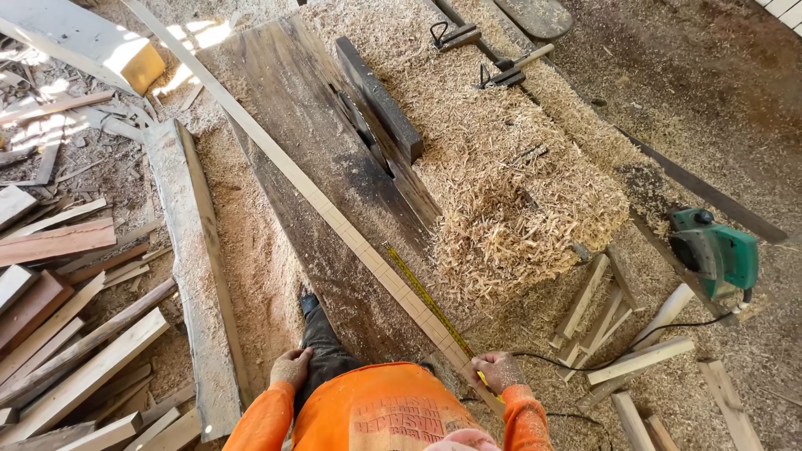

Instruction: The recorder uses a tape measure to check the length of a long wooden plank on a workbench.

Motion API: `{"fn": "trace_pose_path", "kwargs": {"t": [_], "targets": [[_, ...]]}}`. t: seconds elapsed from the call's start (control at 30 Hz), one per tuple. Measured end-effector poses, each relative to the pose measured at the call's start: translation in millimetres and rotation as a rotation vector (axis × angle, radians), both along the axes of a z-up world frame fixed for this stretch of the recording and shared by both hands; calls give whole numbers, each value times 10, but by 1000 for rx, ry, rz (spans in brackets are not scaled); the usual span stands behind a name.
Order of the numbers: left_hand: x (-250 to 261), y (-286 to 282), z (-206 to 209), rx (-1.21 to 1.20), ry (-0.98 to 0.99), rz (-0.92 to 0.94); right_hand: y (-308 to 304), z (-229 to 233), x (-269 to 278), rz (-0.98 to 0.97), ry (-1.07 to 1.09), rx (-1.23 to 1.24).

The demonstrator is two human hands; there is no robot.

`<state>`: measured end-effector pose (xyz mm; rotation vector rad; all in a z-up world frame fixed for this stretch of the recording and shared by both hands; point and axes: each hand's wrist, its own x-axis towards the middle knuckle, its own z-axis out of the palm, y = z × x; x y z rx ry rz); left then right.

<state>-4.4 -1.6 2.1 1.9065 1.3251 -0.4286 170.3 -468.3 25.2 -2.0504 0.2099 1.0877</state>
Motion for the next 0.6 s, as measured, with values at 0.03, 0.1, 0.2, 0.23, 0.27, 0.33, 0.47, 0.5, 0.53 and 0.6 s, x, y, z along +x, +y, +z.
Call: {"fn": "trace_pose_path", "kwargs": {"t": [0.03,0.1,0.2,0.23,0.27,0.33,0.47,0.5,0.53,0.6], "targets": [[0,1,-6,-1,2,0,2,7,-3,0,2,-1],[6,11,-12,5,2,-6,16,22,3,-43,57,13],[7,16,-13,18,1,-14,27,25,7,-139,132,43],[14,13,-2,17,1,-14,25,18,11,-139,132,42],[22,10,8,-5,9,8,24,10,15,-131,125,44],[29,12,19,-27,19,29,26,14,20,-123,120,45],[48,12,33,-26,9,34,36,38,44,-95,120,30],[44,8,45,-31,18,36,37,40,40,-101,133,29],[37,5,43,-31,19,37,36,33,39,-100,134,29],[47,10,38,-31,-19,64,40,14,47,-137,157,42]]}}
